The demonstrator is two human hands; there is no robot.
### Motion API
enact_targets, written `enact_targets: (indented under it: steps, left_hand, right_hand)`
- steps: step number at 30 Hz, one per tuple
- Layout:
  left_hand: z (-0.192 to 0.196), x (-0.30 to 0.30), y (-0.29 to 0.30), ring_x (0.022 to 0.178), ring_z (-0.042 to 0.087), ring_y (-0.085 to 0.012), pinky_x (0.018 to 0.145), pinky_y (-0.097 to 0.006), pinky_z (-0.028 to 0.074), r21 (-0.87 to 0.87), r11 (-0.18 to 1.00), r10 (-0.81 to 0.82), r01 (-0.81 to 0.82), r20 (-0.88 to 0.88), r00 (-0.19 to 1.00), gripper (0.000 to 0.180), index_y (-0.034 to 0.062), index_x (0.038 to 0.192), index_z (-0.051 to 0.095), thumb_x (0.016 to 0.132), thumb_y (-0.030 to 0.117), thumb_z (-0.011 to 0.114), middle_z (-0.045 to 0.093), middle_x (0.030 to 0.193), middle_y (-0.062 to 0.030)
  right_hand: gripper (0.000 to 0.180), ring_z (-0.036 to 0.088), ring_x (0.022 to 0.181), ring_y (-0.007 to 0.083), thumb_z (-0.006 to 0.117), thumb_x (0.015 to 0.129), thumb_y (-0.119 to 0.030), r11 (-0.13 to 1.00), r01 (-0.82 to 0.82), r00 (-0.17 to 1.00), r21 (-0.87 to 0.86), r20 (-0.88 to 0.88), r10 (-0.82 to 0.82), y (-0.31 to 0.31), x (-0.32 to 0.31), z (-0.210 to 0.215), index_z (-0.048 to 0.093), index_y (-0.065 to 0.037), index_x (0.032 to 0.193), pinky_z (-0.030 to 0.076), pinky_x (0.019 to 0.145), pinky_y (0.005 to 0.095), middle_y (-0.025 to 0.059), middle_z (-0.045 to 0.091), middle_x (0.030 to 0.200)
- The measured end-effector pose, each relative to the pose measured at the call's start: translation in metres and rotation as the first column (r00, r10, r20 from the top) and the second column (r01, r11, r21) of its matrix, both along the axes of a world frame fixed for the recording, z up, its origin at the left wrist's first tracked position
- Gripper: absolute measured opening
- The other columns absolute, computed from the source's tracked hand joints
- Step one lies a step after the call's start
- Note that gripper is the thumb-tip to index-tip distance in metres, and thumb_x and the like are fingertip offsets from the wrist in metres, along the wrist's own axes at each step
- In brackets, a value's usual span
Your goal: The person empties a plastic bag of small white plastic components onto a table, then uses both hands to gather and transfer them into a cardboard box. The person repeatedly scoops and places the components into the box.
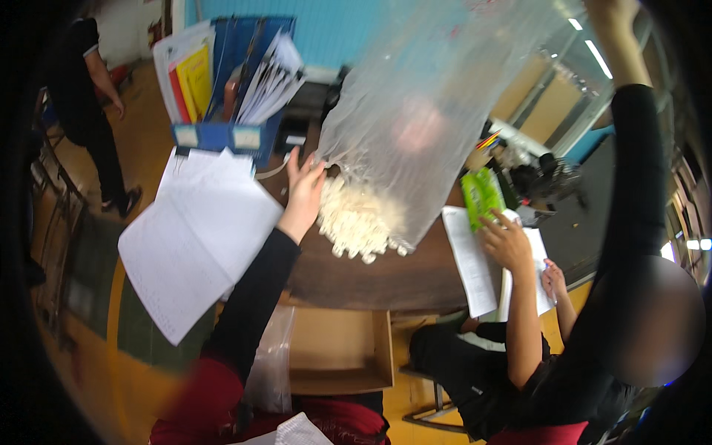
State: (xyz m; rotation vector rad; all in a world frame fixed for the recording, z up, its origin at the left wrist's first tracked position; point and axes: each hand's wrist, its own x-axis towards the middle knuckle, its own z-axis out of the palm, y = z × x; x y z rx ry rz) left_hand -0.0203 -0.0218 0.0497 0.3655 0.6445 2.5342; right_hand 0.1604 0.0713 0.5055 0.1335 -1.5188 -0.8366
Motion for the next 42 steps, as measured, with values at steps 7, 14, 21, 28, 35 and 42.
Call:
enact_targets:
  steps: [7, 14, 21, 28, 35, 42]
  left_hand:
    - [0.043, 0.024, -0.012, 0.162, 0.005, -0.0341, 0.129, -0.050, 0.007, -0.191, 0.924, 0.061, -0.331, -0.782, 0.620, 0.106, 0.0071, 0.168, 0.006, 0.095, 0.039, 0.076, 0.007, 0.175, -0.0184]
    - [0.116, 0.040, -0.013, 0.160, -0.004, -0.0457, 0.119, -0.072, -0.011, -0.155, 0.810, 0.072, -0.565, -0.931, 0.359, 0.152, 0.0108, 0.164, -0.021, 0.073, 0.064, 0.088, -0.001, 0.172, -0.0251]
    - [0.149, 0.008, -0.050, 0.098, 0.067, -0.0152, 0.089, -0.032, 0.050, -0.152, 0.894, 0.233, -0.422, -0.646, 0.727, 0.042, -0.0036, 0.118, 0.069, 0.091, 0.026, 0.082, 0.075, 0.101, -0.0112]
    - [0.277, 0.006, -0.125, 0.158, 0.020, -0.0341, 0.126, -0.045, 0.024, -0.067, 0.921, 0.182, -0.383, -0.797, 0.577, 0.124, 0.0054, 0.167, 0.009, 0.081, 0.044, 0.089, 0.013, 0.171, -0.0244]
    - [0.457, -0.028, -0.153, 0.138, 0.053, -0.0279, 0.118, -0.042, 0.037, 0.164, 0.720, 0.312, -0.675, -0.945, 0.103, 0.080, 0.0040, 0.147, 0.051, 0.087, 0.043, 0.086, 0.058, 0.143, -0.0213]
    - [0.452, -0.078, -0.175, 0.117, 0.066, -0.0197, 0.105, -0.038, 0.047, -0.011, 0.673, -0.031, -0.740, -0.999, -0.014, 0.053, 0.0071, 0.124, 0.075, 0.089, 0.046, 0.083, 0.075, 0.121, -0.0073]
  right_hand:
    - [0.016, 0.076, 0.084, 0.0342, 0.068, 0.098, -0.019, 1.000, 0.022, 1.000, 0.019, 0.016, -0.023, 0.000, 0.014, 0.069, 0.075, -0.005, 0.103, 0.056, 0.073, 0.0378, 0.0195, 0.075, 0.096]
    - [0.015, 0.069, 0.074, 0.0188, 0.072, 0.098, -0.013, 0.862, -0.411, 0.901, -0.297, 0.010, 0.434, -0.032, 0.015, 0.070, 0.075, 0.001, 0.103, 0.053, 0.071, 0.0302, 0.0150, 0.075, 0.085]
    - [0.017, 0.065, 0.076, 0.0119, 0.069, 0.099, -0.017, 0.793, -0.361, 0.891, -0.491, 0.069, 0.448, -0.040, 0.049, 0.071, 0.074, -0.001, 0.104, 0.051, 0.072, 0.0290, 0.0083, 0.073, 0.082]
    - [0.044, 0.064, 0.089, 0.0108, 0.075, 0.093, -0.007, 0.608, -0.434, 0.693, -0.665, 0.185, 0.697, -0.055, 0.066, 0.070, 0.060, -0.008, 0.134, 0.051, 0.078, 0.0252, 0.0035, 0.069, 0.098]
    - [0.052, 0.064, 0.104, 0.0179, 0.075, 0.085, -0.003, 0.828, -0.069, 0.679, -0.557, 0.581, 0.448, -0.064, 0.086, 0.098, 0.061, -0.010, 0.135, 0.053, 0.090, 0.0310, 0.0105, 0.067, 0.116]
    - [0.034, 0.072, 0.096, 0.0323, 0.074, 0.086, -0.020, 0.783, 0.434, 0.880, -0.446, 0.398, -0.261, 0.012, 0.071, 0.087, 0.074, -0.008, 0.118, 0.056, 0.084, 0.0419, 0.0188, 0.074, 0.101]
